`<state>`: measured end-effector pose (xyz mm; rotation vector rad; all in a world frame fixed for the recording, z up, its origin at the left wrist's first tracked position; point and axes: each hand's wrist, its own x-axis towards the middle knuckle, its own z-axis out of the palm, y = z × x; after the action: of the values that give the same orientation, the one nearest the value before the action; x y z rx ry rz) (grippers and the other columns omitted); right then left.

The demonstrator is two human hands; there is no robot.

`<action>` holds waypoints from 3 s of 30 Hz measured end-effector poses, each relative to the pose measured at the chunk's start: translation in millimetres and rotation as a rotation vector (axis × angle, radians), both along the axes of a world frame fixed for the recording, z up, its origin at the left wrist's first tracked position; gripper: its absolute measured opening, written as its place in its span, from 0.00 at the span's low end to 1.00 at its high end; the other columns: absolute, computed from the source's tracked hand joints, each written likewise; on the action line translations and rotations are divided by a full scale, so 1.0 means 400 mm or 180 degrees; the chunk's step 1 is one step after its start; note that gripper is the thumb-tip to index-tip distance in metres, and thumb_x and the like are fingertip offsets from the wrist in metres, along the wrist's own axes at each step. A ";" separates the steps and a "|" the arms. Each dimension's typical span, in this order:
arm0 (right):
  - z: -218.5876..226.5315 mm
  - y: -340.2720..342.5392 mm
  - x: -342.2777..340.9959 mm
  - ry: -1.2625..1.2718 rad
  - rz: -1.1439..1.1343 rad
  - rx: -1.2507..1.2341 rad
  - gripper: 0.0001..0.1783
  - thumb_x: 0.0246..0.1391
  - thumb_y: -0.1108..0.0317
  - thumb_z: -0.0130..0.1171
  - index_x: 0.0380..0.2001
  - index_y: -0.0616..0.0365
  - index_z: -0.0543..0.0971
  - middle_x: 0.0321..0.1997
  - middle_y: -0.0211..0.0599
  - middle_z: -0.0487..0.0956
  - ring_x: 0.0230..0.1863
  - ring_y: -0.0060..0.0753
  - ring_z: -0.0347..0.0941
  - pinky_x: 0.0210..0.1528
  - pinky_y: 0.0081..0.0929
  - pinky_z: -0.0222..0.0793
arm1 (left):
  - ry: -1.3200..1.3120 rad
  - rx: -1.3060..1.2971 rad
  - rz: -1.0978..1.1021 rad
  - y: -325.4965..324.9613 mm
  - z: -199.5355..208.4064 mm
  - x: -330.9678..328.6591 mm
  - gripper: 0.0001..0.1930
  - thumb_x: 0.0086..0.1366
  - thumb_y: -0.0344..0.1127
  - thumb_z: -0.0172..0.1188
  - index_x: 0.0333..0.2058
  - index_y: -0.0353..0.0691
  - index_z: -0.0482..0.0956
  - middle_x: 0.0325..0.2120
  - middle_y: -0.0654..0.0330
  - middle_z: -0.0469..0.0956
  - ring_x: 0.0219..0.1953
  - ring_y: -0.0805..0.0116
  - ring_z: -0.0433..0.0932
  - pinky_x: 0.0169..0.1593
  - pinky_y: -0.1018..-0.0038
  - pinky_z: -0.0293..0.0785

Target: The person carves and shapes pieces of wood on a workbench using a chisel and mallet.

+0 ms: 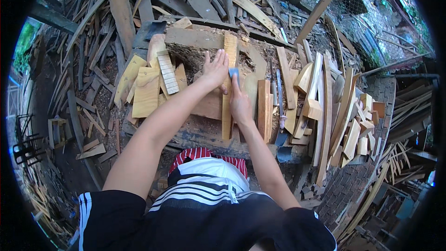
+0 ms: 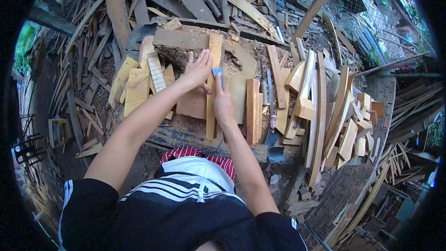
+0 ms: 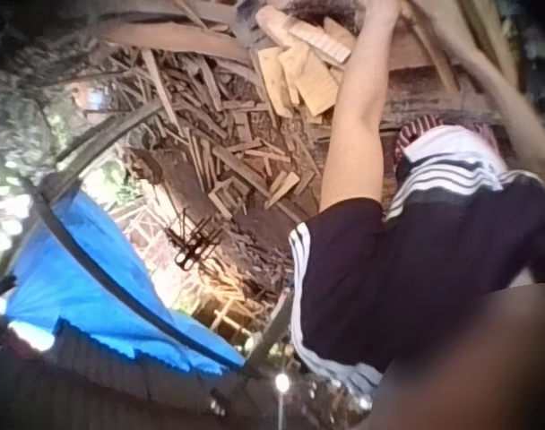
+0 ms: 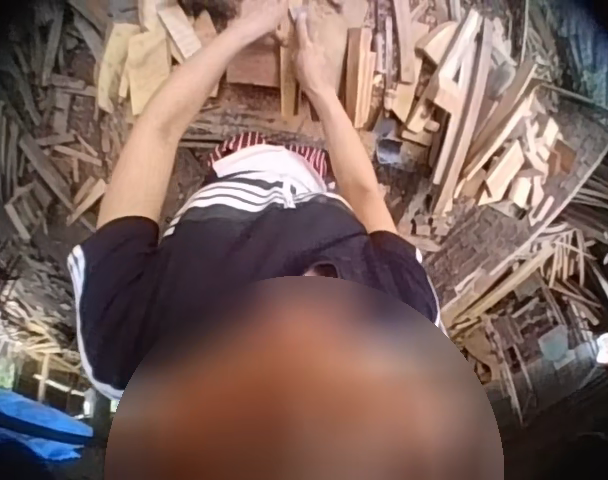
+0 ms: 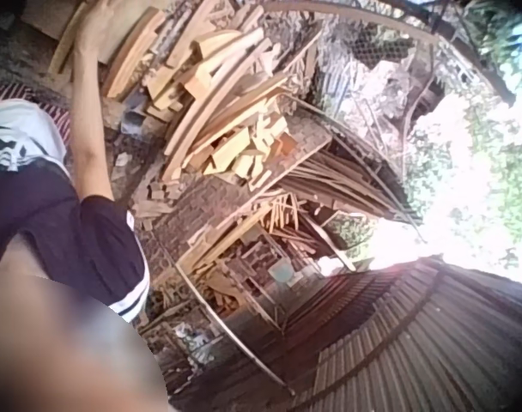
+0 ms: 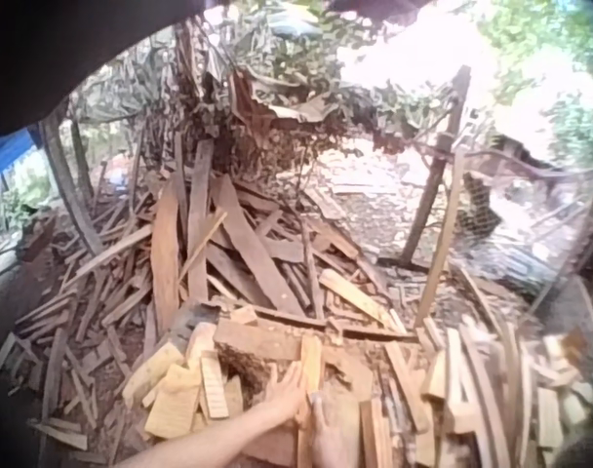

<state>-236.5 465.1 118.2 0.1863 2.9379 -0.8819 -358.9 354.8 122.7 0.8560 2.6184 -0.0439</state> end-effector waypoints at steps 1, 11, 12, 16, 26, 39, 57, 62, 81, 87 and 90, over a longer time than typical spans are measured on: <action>0.001 0.011 -0.018 -0.0013 -0.0041 0.0006 0.41 0.51 0.77 0.51 0.69 0.54 0.51 0.26 0.60 0.77 0.29 0.60 0.76 0.32 0.52 0.70 | -0.0030 -0.0010 -0.0007 0.007 0.009 -0.001 0.77 0.19 0.63 0.77 0.65 0.27 0.45 0.68 0.43 0.45 0.71 0.53 0.42 0.66 0.40 0.42; -0.005 0.006 -0.050 -0.0065 -0.0086 0.0082 0.42 0.51 0.74 0.53 0.69 0.51 0.51 0.31 0.60 0.78 0.33 0.60 0.77 0.36 0.49 0.73 | -0.0124 -0.0008 0.0080 0.003 0.012 -0.003 0.76 0.21 0.62 0.77 0.66 0.30 0.43 0.69 0.46 0.43 0.71 0.55 0.41 0.67 0.41 0.40; -0.016 0.015 -0.066 0.0399 -0.0135 0.0101 0.40 0.52 0.75 0.51 0.68 0.50 0.52 0.31 0.58 0.79 0.33 0.59 0.77 0.36 0.50 0.72 | -0.0101 0.0024 0.0041 0.007 0.017 -0.002 0.77 0.20 0.64 0.76 0.66 0.30 0.44 0.68 0.45 0.43 0.71 0.54 0.42 0.67 0.41 0.42; -0.017 0.012 -0.064 0.0413 -0.0215 0.0167 0.40 0.52 0.73 0.53 0.68 0.49 0.53 0.29 0.59 0.78 0.31 0.60 0.76 0.35 0.51 0.71 | -0.0225 0.0037 0.0044 0.004 0.010 -0.015 0.77 0.24 0.65 0.76 0.67 0.32 0.40 0.69 0.47 0.41 0.71 0.53 0.41 0.67 0.41 0.39; 0.025 0.041 0.208 -0.0190 -0.0105 -0.0427 0.30 0.62 0.70 0.45 0.67 0.43 0.58 0.27 0.63 0.76 0.29 0.66 0.74 0.33 0.56 0.66 | -0.0011 0.1303 0.1905 0.076 -0.001 0.043 0.54 0.47 0.56 0.70 0.64 0.34 0.50 0.58 0.46 0.62 0.63 0.51 0.58 0.62 0.52 0.55; 0.034 0.152 0.385 0.0221 -0.1149 -0.0650 0.29 0.61 0.71 0.48 0.66 0.42 0.61 0.37 0.61 0.77 0.35 0.63 0.74 0.36 0.49 0.67 | 0.0208 0.0048 -0.1712 -0.003 0.038 -0.076 0.50 0.45 0.21 0.65 0.65 0.65 0.54 0.49 0.61 0.72 0.53 0.58 0.71 0.54 0.65 0.72; 0.097 0.142 0.331 0.1368 -0.0820 -0.0645 0.29 0.59 0.76 0.48 0.65 0.53 0.63 0.47 0.60 0.76 0.41 0.59 0.75 0.43 0.43 0.68 | 0.0399 0.0466 -0.2986 -0.017 0.033 -0.082 0.32 0.65 0.26 0.45 0.61 0.75 0.61 0.51 0.46 0.65 0.52 0.49 0.68 0.49 0.66 0.76; 0.073 0.134 0.315 0.1382 -0.0642 -0.0400 0.29 0.59 0.75 0.49 0.65 0.49 0.63 0.38 0.55 0.77 0.32 0.54 0.74 0.38 0.42 0.68 | 0.0362 -0.0109 -0.3349 0.064 0.052 -0.172 0.30 0.64 0.29 0.47 0.61 0.73 0.62 0.52 0.58 0.68 0.54 0.57 0.70 0.48 0.65 0.78; 0.072 0.061 0.109 -0.0292 0.0316 0.1132 0.35 0.53 0.75 0.49 0.65 0.40 0.62 0.27 0.47 0.74 0.22 0.49 0.77 0.26 0.41 0.76 | 0.0791 0.0230 -0.2259 0.039 0.035 -0.280 0.06 0.52 0.29 0.57 0.25 0.36 0.82 0.28 0.51 0.81 0.35 0.52 0.82 0.39 0.62 0.79; 0.065 0.045 0.087 -0.0136 0.0332 0.1162 0.38 0.50 0.74 0.52 0.66 0.39 0.60 0.28 0.48 0.75 0.23 0.49 0.77 0.25 0.43 0.74 | 0.0793 0.0245 -0.2268 0.038 0.038 -0.280 0.05 0.52 0.30 0.59 0.26 0.39 0.83 0.28 0.52 0.81 0.36 0.53 0.82 0.40 0.63 0.80; 0.081 0.053 0.098 -0.0227 0.0378 0.1090 0.38 0.51 0.77 0.50 0.66 0.39 0.60 0.30 0.47 0.75 0.22 0.46 0.77 0.23 0.40 0.75 | 0.0973 0.0027 -0.2231 0.038 0.029 -0.287 0.08 0.54 0.30 0.58 0.32 0.44 0.84 0.30 0.53 0.82 0.35 0.55 0.82 0.38 0.63 0.80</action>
<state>-197.5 486.5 150.5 0.0575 2.9727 -0.3457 -473.6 370.1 134.2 1.8479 2.4311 -0.3747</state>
